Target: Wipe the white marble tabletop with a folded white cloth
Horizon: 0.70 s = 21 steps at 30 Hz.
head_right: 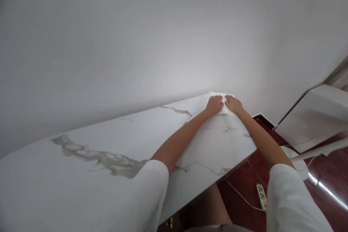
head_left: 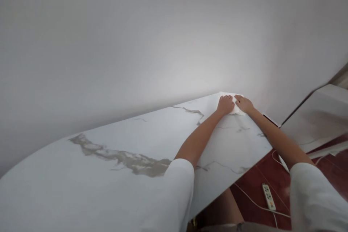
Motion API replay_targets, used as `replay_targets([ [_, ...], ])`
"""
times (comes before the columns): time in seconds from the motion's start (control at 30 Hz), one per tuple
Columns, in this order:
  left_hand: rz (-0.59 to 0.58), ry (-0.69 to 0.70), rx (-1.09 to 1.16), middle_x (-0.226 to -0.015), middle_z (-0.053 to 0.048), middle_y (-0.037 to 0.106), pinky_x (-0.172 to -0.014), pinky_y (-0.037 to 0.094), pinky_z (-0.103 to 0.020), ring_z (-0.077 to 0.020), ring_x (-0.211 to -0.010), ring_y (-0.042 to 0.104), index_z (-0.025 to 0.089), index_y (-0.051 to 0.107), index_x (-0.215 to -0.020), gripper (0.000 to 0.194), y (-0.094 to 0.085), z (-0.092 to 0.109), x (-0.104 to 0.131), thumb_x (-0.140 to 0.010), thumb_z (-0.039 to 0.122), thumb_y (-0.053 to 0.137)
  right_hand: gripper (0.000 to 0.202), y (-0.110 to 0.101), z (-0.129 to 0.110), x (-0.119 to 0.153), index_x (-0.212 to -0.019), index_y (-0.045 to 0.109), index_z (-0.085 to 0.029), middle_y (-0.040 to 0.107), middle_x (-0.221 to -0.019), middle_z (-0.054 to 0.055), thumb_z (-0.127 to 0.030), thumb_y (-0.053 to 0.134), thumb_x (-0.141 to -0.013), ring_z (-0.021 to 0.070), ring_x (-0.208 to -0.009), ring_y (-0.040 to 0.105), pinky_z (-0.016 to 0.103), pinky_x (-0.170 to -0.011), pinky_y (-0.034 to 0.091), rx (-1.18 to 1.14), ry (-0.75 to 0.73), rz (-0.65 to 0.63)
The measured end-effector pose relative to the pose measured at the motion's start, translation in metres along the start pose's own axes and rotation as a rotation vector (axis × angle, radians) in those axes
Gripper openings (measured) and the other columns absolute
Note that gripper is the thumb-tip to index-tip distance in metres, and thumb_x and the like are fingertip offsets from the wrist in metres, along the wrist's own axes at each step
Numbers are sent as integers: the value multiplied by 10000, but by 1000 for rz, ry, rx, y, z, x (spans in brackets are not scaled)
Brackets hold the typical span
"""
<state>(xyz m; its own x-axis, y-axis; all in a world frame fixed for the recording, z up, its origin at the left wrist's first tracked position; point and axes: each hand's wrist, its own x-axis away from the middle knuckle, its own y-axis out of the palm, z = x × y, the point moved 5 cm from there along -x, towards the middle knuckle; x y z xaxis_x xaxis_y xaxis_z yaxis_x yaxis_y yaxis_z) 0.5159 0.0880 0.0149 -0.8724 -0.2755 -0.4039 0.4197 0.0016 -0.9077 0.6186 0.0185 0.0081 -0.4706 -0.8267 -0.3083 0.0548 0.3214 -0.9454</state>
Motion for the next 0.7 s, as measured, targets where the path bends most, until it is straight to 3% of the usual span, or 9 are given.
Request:
replay_targets([
  [0.13,-31,-5,-44,-1305,-124,595,-1095,299,-389,-226,-1237,502,132,550,-1224,343,-6,-57,1,-951,180,348,447,13,-45,-36,-1314,570,-204,574,-1391,86,-230,336,-934,244,-1215,578,384,-1005,478,-12,-42,-7],
  [0.27,-66,-78,-84,-1371,-140,559,-1111,290,-411,-237,-1280,478,134,519,-1285,382,-25,-110,36,-942,192,361,464,23,-111,-51,-1340,541,-179,533,-1426,103,-221,334,-927,245,-1228,552,368,-1012,450,-57,-102,-45],
  [0.53,-106,-247,-146,-1467,-137,482,-1143,271,-416,-232,-1344,434,123,470,-1366,466,-99,-210,173,-939,216,312,399,33,-291,-31,-1240,571,-170,594,-1274,152,-214,325,-930,261,-1095,592,355,-901,460,-139,-311,-51],
  [0.7,-115,-336,-195,-1472,-148,480,-1150,279,-397,-233,-1358,432,94,450,-1402,516,-149,-272,264,-936,245,289,369,38,-409,-14,-1185,597,-137,621,-1215,156,-203,327,-942,260,-1098,578,360,-912,445,-193,-449,-36],
])
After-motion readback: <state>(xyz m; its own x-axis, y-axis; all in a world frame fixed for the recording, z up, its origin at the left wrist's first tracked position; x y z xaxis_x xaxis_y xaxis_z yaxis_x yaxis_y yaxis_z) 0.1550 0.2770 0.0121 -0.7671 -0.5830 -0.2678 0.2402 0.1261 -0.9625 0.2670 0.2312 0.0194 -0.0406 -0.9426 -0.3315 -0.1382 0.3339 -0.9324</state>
